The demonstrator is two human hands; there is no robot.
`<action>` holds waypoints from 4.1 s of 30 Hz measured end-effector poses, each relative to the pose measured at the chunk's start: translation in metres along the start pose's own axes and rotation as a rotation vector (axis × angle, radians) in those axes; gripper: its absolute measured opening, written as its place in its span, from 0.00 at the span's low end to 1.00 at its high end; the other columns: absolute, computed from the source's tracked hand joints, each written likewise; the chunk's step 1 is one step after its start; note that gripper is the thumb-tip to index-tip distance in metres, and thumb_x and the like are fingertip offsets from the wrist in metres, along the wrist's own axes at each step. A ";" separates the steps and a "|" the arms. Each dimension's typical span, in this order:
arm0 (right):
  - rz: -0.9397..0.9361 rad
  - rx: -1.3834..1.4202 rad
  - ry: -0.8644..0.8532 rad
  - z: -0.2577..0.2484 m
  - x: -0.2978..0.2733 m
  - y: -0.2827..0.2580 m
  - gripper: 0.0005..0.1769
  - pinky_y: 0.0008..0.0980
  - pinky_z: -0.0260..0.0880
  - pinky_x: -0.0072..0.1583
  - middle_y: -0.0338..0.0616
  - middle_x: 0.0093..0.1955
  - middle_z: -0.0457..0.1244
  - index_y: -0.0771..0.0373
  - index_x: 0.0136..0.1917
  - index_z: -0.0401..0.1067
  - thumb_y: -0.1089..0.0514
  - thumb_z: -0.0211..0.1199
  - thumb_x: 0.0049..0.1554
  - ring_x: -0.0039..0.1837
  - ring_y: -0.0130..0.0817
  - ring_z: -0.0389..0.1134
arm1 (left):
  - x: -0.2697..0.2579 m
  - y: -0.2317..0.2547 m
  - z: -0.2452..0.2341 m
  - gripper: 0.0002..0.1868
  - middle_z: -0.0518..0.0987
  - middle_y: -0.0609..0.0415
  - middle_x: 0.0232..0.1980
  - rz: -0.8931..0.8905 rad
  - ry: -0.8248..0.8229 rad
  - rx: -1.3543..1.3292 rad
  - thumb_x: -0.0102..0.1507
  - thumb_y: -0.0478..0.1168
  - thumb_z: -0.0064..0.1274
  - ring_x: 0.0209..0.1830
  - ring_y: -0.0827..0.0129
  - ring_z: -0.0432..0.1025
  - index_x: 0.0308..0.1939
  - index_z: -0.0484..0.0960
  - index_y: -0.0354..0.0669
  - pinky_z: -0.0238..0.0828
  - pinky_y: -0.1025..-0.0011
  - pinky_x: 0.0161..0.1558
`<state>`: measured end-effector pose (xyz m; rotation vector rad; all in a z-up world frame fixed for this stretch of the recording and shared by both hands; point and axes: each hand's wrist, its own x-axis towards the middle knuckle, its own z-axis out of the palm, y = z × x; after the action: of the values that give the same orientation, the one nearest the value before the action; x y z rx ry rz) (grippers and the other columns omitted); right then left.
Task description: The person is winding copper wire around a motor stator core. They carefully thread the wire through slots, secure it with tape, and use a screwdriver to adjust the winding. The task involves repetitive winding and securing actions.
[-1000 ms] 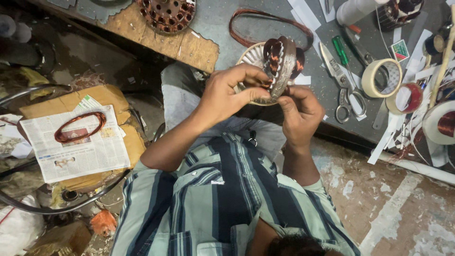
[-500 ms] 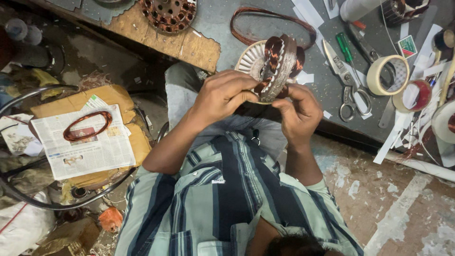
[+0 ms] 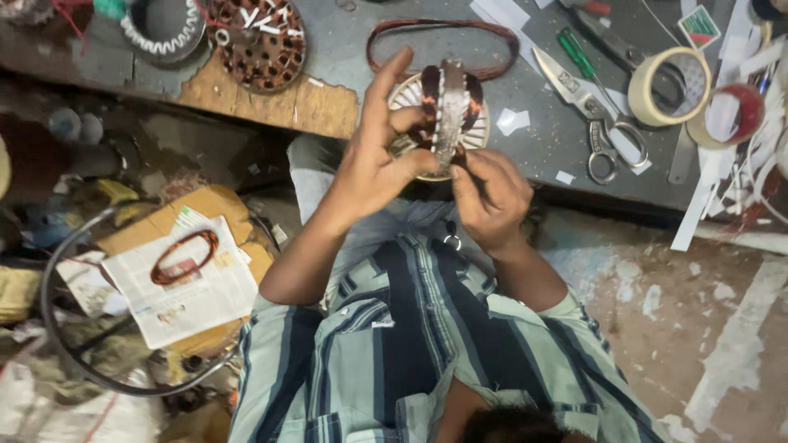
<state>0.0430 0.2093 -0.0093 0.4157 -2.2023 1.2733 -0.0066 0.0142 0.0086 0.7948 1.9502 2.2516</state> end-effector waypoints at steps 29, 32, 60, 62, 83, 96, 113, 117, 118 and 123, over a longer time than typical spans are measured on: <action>-0.192 0.036 -0.123 -0.008 0.018 0.035 0.23 0.51 0.61 0.65 0.47 0.55 0.66 0.64 0.51 0.82 0.49 0.81 0.48 0.61 0.48 0.65 | -0.044 -0.036 -0.019 0.61 0.82 0.41 0.57 -0.079 0.103 0.164 0.59 0.34 0.70 0.55 0.65 0.78 0.82 0.38 0.48 0.70 0.69 0.64; -0.196 0.021 -0.123 -0.006 0.018 0.033 0.18 0.51 0.59 0.66 0.46 0.55 0.67 0.62 0.48 0.81 0.50 0.80 0.50 0.61 0.49 0.65 | -0.050 -0.045 -0.020 0.61 0.82 0.42 0.56 0.000 0.161 0.280 0.56 0.36 0.73 0.54 0.66 0.79 0.81 0.42 0.46 0.73 0.71 0.61; 0.277 -0.042 0.061 -0.035 -0.061 0.049 0.12 0.34 0.70 0.63 0.53 0.58 0.68 0.69 0.56 0.75 0.64 0.70 0.60 0.60 0.41 0.70 | 0.171 -0.125 -0.073 0.26 0.82 0.34 0.43 0.002 -0.317 1.326 0.50 0.54 0.69 0.46 0.39 0.78 0.39 0.86 0.35 0.73 0.47 0.47; 0.277 -0.072 0.055 -0.035 -0.063 0.052 0.13 0.33 0.70 0.63 0.53 0.58 0.68 0.70 0.57 0.75 0.65 0.70 0.60 0.61 0.41 0.70 | 0.167 -0.130 -0.076 0.17 0.83 0.35 0.42 -0.058 -0.353 1.329 0.54 0.47 0.66 0.46 0.44 0.79 0.39 0.87 0.37 0.75 0.52 0.48; 0.441 0.392 -0.326 -0.031 0.115 0.052 0.12 0.29 0.70 0.58 0.43 0.52 0.67 0.72 0.60 0.75 0.62 0.63 0.66 0.54 0.28 0.69 | 0.038 -0.020 -0.102 0.17 0.79 0.59 0.35 -0.109 0.417 -0.375 0.70 0.36 0.57 0.33 0.78 0.75 0.62 0.75 0.35 0.76 0.76 0.39; 0.623 0.084 -0.432 -0.043 0.150 0.052 0.08 0.30 0.74 0.53 0.39 0.50 0.69 0.63 0.58 0.75 0.62 0.64 0.65 0.50 0.29 0.70 | -0.011 0.009 -0.099 0.19 0.80 0.57 0.46 0.006 0.526 -0.406 0.73 0.34 0.54 0.40 0.77 0.74 0.67 0.74 0.30 0.76 0.72 0.47; -0.508 -0.695 -1.116 0.047 0.274 -0.126 0.16 0.40 0.73 0.49 0.46 0.52 0.72 0.53 0.63 0.78 0.62 0.57 0.66 0.48 0.40 0.74 | -0.049 0.014 -0.115 0.11 0.72 0.59 0.23 0.048 0.171 -0.695 0.67 0.39 0.56 0.16 0.79 0.61 0.47 0.79 0.33 0.70 0.73 0.39; -0.346 0.110 -1.257 0.035 0.275 -0.102 0.18 0.31 0.76 0.59 0.50 0.55 0.71 0.67 0.67 0.72 0.64 0.61 0.64 0.57 0.33 0.74 | -0.037 -0.020 -0.097 0.09 0.61 0.63 0.18 0.404 0.087 -1.120 0.67 0.45 0.56 0.16 0.73 0.58 0.39 0.78 0.44 0.71 0.65 0.47; -0.199 0.260 -1.229 0.032 0.273 -0.098 0.18 0.31 0.75 0.57 0.50 0.54 0.71 0.68 0.67 0.72 0.62 0.61 0.65 0.53 0.32 0.74 | -0.033 -0.026 -0.092 0.10 0.61 0.63 0.18 0.451 0.070 -1.210 0.68 0.45 0.55 0.16 0.73 0.57 0.38 0.79 0.43 0.71 0.67 0.45; -0.012 0.501 -1.028 0.016 0.261 -0.095 0.15 0.26 0.70 0.51 0.43 0.47 0.66 0.72 0.60 0.72 0.56 0.55 0.75 0.45 0.28 0.66 | -0.030 -0.048 -0.095 0.17 0.62 0.67 0.17 0.205 -0.029 -1.088 0.67 0.46 0.55 0.14 0.78 0.56 0.50 0.79 0.35 0.68 0.73 0.28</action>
<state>-0.1214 0.1506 0.2077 1.5604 -2.5746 1.8678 -0.0332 -0.0738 -0.0532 0.8170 0.4002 2.8057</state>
